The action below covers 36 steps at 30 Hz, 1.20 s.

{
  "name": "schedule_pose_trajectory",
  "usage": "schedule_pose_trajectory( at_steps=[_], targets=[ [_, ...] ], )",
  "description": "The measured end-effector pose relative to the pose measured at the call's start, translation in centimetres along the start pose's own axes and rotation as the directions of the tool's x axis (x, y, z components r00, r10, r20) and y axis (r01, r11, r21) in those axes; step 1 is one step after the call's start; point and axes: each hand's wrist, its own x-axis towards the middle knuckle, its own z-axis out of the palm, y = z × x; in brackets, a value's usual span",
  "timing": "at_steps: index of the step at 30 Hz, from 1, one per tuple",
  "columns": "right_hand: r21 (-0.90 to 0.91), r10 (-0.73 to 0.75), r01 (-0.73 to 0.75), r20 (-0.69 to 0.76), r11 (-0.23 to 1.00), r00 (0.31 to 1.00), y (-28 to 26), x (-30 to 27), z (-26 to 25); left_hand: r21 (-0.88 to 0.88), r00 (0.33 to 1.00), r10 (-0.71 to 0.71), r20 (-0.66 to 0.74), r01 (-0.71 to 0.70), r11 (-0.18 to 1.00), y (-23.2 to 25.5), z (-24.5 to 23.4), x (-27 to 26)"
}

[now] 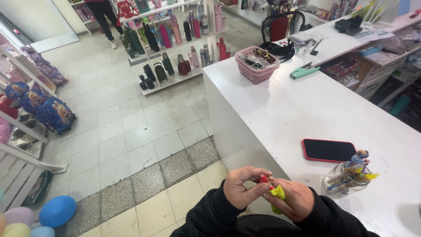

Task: The person cleans a glass jar and various pens using a yellow cloth. They wipe the jar, remove pens to clean them individually, and then place them back inside. The person also wipes the counter surface and handles a second jar of pens.

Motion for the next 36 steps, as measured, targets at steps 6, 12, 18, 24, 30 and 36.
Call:
schedule_pose_trajectory(
  at_steps=[6,12,18,24,30,36],
  targets=[
    [0.031,-0.011,0.012,-0.031,0.999,0.999,-0.5,-0.2,-0.7,0.042,0.997,-0.049,0.057,0.047,0.998,0.6,0.3,0.6],
    [0.063,0.013,-0.008,-0.078,0.998,0.997,-0.3,-0.3,-1.0,0.017,0.99,-0.035,0.135,0.033,0.999,0.5,0.2,1.2],
    [0.044,0.045,-0.044,-0.008,0.998,0.999,0.8,-0.5,-0.8,-0.006,0.985,-0.067,0.161,0.069,0.998,0.4,0.2,1.4],
    [0.005,0.066,-0.066,-0.02,0.998,0.998,2.0,-0.7,-0.1,0.037,0.974,-0.027,0.223,0.019,0.999,0.1,0.1,2.1],
    [0.02,0.031,-0.03,-0.031,0.999,0.999,1.5,-0.9,-0.5,-0.069,0.984,-0.046,0.17,0.059,0.996,-0.8,0.3,1.8],
    [0.002,0.258,-0.258,0.053,0.966,0.965,0.4,-2.0,-2.1,-0.37,0.997,-0.013,0.079,0.042,0.928,-3.3,1.1,2.3]
  ],
)
